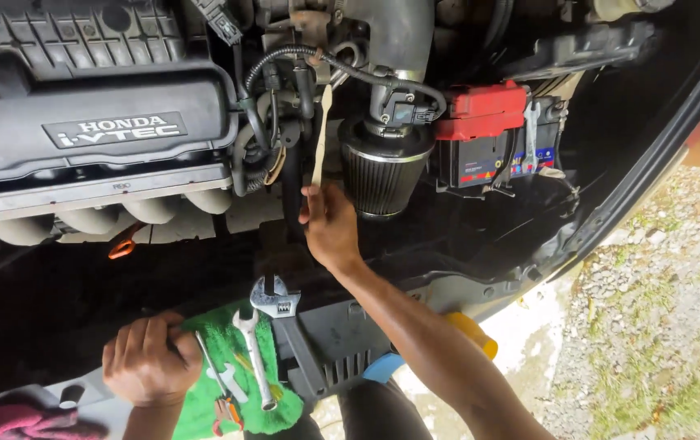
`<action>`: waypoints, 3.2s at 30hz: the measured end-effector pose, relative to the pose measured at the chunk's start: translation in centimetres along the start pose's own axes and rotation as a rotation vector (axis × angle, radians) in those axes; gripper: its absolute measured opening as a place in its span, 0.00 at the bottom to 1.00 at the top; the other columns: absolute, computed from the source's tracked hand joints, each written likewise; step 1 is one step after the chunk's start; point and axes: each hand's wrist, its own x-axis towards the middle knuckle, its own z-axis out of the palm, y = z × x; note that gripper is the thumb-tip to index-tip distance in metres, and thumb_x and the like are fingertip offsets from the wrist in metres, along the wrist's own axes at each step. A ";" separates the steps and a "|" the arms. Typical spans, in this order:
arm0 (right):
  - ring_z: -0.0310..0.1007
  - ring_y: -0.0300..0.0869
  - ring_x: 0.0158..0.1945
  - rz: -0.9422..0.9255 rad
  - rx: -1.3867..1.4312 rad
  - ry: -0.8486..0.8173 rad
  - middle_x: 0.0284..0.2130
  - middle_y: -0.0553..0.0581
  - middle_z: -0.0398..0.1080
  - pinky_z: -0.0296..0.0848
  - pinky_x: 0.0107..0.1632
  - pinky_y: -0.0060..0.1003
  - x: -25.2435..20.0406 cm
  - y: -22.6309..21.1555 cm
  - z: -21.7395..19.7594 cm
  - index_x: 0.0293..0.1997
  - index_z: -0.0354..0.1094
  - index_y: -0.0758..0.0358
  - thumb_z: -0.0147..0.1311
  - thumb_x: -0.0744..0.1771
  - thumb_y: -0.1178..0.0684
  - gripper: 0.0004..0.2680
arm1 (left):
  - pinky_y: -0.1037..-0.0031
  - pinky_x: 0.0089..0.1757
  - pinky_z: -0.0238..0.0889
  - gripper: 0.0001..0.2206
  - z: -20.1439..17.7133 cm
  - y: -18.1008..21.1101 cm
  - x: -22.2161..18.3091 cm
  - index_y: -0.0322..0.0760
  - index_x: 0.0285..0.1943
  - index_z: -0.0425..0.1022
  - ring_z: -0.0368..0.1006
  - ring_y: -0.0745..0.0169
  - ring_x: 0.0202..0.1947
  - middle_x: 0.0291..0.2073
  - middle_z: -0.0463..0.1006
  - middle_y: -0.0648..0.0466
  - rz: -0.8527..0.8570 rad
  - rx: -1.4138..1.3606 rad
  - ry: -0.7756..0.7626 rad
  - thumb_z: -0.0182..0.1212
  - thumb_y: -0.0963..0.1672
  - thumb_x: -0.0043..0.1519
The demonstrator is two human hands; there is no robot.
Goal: Using a small brush to remove dust from engine components and handling tools in an engine bay.
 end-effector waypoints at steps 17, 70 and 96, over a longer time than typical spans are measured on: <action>0.56 0.33 0.15 0.028 0.246 0.056 0.15 0.50 0.60 0.50 0.16 0.28 2.3 1.5 0.4 0.36 0.66 0.60 0.42 0.69 0.52 0.07 | 0.65 0.30 0.55 0.07 -0.1 -0.2 0.7 0.47 0.25 0.74 0.66 0.53 0.25 0.21 0.69 0.60 0.014 -0.052 0.027 0.48 0.42 0.46; 0.39 0.33 0.14 0.424 0.454 -0.227 0.16 0.46 0.45 0.40 0.16 0.29 1.6 -4.1 -6.3 0.42 0.65 0.66 0.42 0.69 0.50 0.09 | 0.66 0.31 0.56 0.08 0.5 0.0 -0.7 0.49 0.26 0.74 0.69 0.55 0.27 0.22 0.70 0.60 -0.009 0.028 -0.001 0.48 0.42 0.49; 0.47 0.40 0.11 0.363 0.308 -0.448 0.21 0.57 0.57 0.46 0.17 0.33 0.3 -3.8 -5.9 0.40 0.62 0.68 0.40 0.69 0.52 0.09 | 0.64 0.34 0.59 0.08 0.3 0.2 -0.4 0.49 0.27 0.74 0.69 0.52 0.30 0.25 0.71 0.59 -0.005 0.010 -0.020 0.47 0.43 0.49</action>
